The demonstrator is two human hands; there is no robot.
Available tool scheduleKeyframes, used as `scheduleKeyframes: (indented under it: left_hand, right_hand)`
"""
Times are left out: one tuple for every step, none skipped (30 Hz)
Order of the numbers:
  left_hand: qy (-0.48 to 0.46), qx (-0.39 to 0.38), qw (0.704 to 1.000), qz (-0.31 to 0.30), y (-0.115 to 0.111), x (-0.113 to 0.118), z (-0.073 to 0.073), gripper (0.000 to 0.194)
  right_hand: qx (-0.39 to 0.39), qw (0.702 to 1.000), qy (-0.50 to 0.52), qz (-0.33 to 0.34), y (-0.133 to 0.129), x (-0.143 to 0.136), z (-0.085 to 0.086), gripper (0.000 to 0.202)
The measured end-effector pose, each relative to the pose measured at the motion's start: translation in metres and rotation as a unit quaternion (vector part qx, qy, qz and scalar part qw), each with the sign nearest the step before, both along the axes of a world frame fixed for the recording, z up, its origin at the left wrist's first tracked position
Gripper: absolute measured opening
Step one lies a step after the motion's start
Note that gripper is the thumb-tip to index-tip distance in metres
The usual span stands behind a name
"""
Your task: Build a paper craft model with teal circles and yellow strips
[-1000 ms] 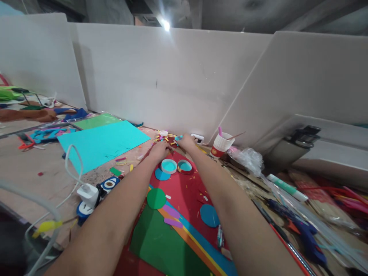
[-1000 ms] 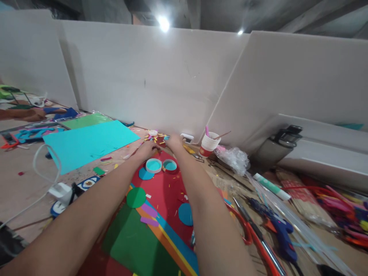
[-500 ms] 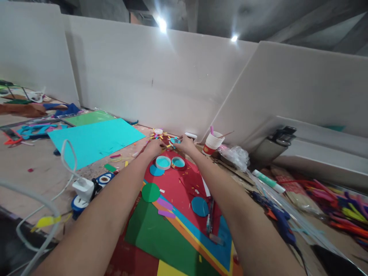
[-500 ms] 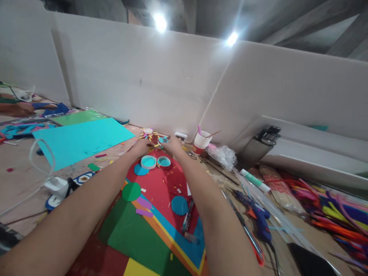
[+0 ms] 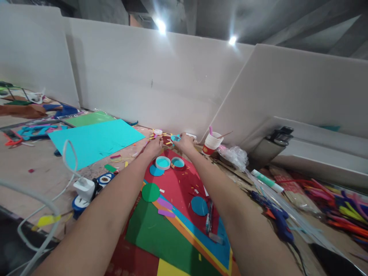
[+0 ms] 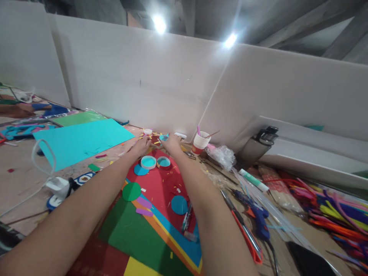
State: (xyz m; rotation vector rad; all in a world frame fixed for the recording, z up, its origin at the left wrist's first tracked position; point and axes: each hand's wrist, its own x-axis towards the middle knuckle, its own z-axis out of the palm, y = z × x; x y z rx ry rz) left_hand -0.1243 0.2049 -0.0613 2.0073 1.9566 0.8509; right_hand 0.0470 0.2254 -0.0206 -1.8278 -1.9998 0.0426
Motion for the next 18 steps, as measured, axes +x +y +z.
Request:
scheduleKeyframes:
  left_hand:
    - [0.0,0.0,1.0,0.0,-0.001,0.0,0.0,0.026]
    - [0.0,0.0,1.0,-0.001,-0.001,0.001,0.001,0.026]
    - [0.0,0.001,1.0,-0.002,-0.002,0.001,0.001,0.026]
    - [0.0,0.002,1.0,-0.003,-0.003,0.001,0.001,0.026]
    - [0.0,0.002,1.0,-0.003,-0.004,0.001,0.002,0.026]
    - [0.0,0.003,1.0,-0.003,-0.004,0.001,0.002,0.026]
    - [-0.001,0.003,1.0,-0.002,-0.005,0.001,0.002,0.026]
    - [-0.001,0.003,1.0,-0.001,-0.005,0.001,0.002,0.026]
    - [-0.003,0.004,1.0,0.0,-0.005,0.002,0.002,0.026]
    - [-0.004,0.004,1.0,0.0,-0.005,0.002,0.002,0.026]
    - [-0.006,0.004,1.0,0.0,-0.005,0.002,0.002,0.026]
    - [-0.007,0.005,1.0,-0.001,-0.005,0.002,0.002,0.026]
    - [-0.009,0.005,1.0,-0.001,-0.005,0.002,0.001,0.025]
    - [-0.01,0.004,1.0,-0.002,-0.005,0.002,0.001,0.025]
    - [-0.012,0.004,1.0,-0.002,-0.004,0.001,0.001,0.025]
    - [-0.013,0.003,1.0,-0.002,-0.004,0.001,0.001,0.025]
    - [-0.014,0.002,1.0,-0.001,-0.004,0.001,0.001,0.025]
    - [-0.014,0.001,1.0,-0.001,-0.004,0.001,0.001,0.025]
  right_hand:
    - [-0.001,1.0,-0.005,0.003,0.0,-0.003,-0.001,0.056]
    - [-0.003,1.0,-0.01,0.006,0.001,-0.007,-0.002,0.056]
    - [-0.006,1.0,-0.014,0.008,0.002,-0.01,-0.003,0.055]
    - [-0.01,1.0,-0.016,0.011,0.003,-0.014,-0.005,0.054]
    - [-0.016,1.0,-0.018,0.015,0.004,-0.017,-0.007,0.052]
    - [-0.021,0.999,-0.018,0.019,0.005,-0.019,-0.009,0.05]
    - [-0.026,0.999,-0.018,0.022,0.007,-0.021,-0.011,0.048]
    - [-0.029,0.999,-0.019,0.024,0.008,-0.022,-0.012,0.047]
    - [-0.033,0.999,-0.02,0.025,0.009,-0.023,-0.013,0.047]
    - [-0.036,0.999,-0.021,0.026,0.01,-0.023,-0.014,0.047]
    - [-0.039,0.999,-0.021,0.026,0.011,-0.024,-0.014,0.048]
    - [-0.042,0.999,-0.021,0.026,0.012,-0.024,-0.014,0.048]
    - [-0.044,0.998,-0.021,0.027,0.013,-0.025,-0.015,0.049]
    - [-0.046,0.998,-0.021,0.027,0.013,-0.025,-0.015,0.049]
    - [-0.048,0.998,-0.02,0.027,0.014,-0.026,-0.015,0.049]
    - [-0.05,0.998,-0.018,0.027,0.014,-0.026,-0.016,0.049]
    - [-0.052,0.998,-0.016,0.027,0.014,-0.027,-0.016,0.048]
    - [-0.053,0.998,-0.015,0.027,0.014,-0.027,-0.016,0.048]
